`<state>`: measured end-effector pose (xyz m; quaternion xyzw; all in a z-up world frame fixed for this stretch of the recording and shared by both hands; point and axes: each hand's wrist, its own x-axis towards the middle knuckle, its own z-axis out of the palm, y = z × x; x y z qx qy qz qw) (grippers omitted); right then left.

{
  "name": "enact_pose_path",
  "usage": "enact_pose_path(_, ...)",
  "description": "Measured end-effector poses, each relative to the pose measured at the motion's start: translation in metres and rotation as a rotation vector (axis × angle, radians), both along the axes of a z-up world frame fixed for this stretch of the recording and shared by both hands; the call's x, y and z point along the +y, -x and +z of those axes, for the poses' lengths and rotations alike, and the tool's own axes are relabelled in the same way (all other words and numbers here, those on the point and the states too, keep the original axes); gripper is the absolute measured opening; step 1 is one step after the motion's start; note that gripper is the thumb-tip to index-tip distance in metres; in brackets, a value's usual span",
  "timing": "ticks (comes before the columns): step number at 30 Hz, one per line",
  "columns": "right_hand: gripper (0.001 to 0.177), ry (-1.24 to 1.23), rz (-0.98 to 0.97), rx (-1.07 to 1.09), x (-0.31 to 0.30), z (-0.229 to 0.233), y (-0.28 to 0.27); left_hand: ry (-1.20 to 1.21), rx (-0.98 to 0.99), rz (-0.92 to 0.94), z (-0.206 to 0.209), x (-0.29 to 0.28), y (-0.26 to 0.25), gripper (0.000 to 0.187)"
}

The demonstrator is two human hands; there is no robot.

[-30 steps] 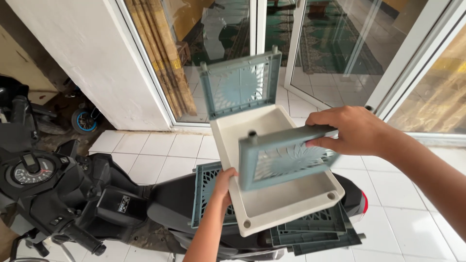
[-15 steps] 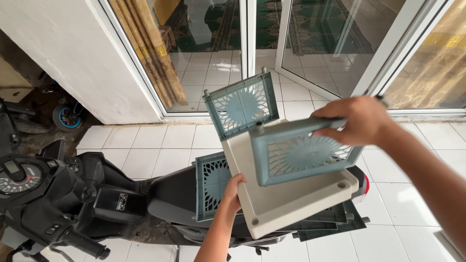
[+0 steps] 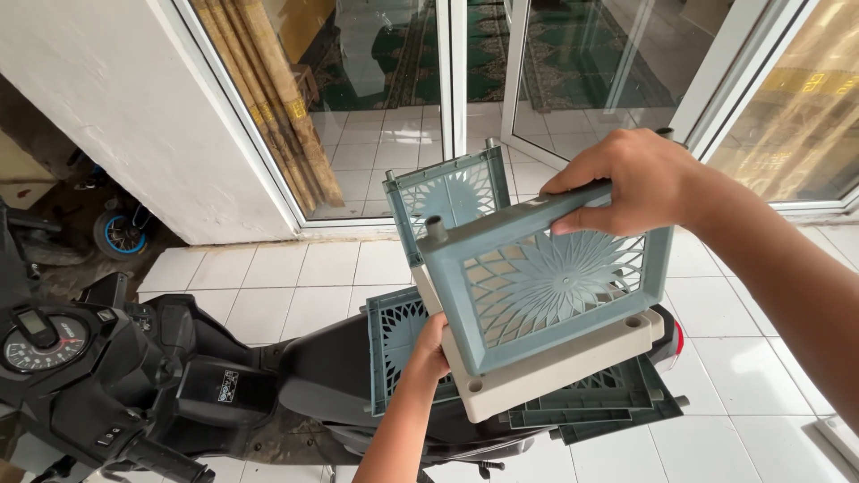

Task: The recorder assembles a multi-tier plastic storage rack by attaching side panels to shelves.

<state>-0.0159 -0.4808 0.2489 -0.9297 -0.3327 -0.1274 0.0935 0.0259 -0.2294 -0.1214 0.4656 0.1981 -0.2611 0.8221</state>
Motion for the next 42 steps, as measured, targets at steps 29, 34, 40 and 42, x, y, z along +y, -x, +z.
enact_pose_path(29,0.075,0.042,-0.167,-0.282,-0.055,-0.075,-0.016,-0.069,-0.108,-0.019,0.074,0.005,0.005,0.064)
enact_pose_path(34,0.090,-0.588,-0.173,0.094,-0.088,-0.136,-0.020,-0.046,-0.118,-0.022,0.056,0.010,-0.011,0.057)
enact_pose_path(40,0.087,-1.149,-0.084,0.564,-0.139,-0.224,-0.017,0.059,-0.106,0.012,0.069,0.016,-0.010,0.050)
enact_pose_path(42,0.095,-1.100,0.060,0.709,-0.137,-0.227,-0.001,0.177,-0.170,0.017,0.077,0.017,-0.006,0.048)
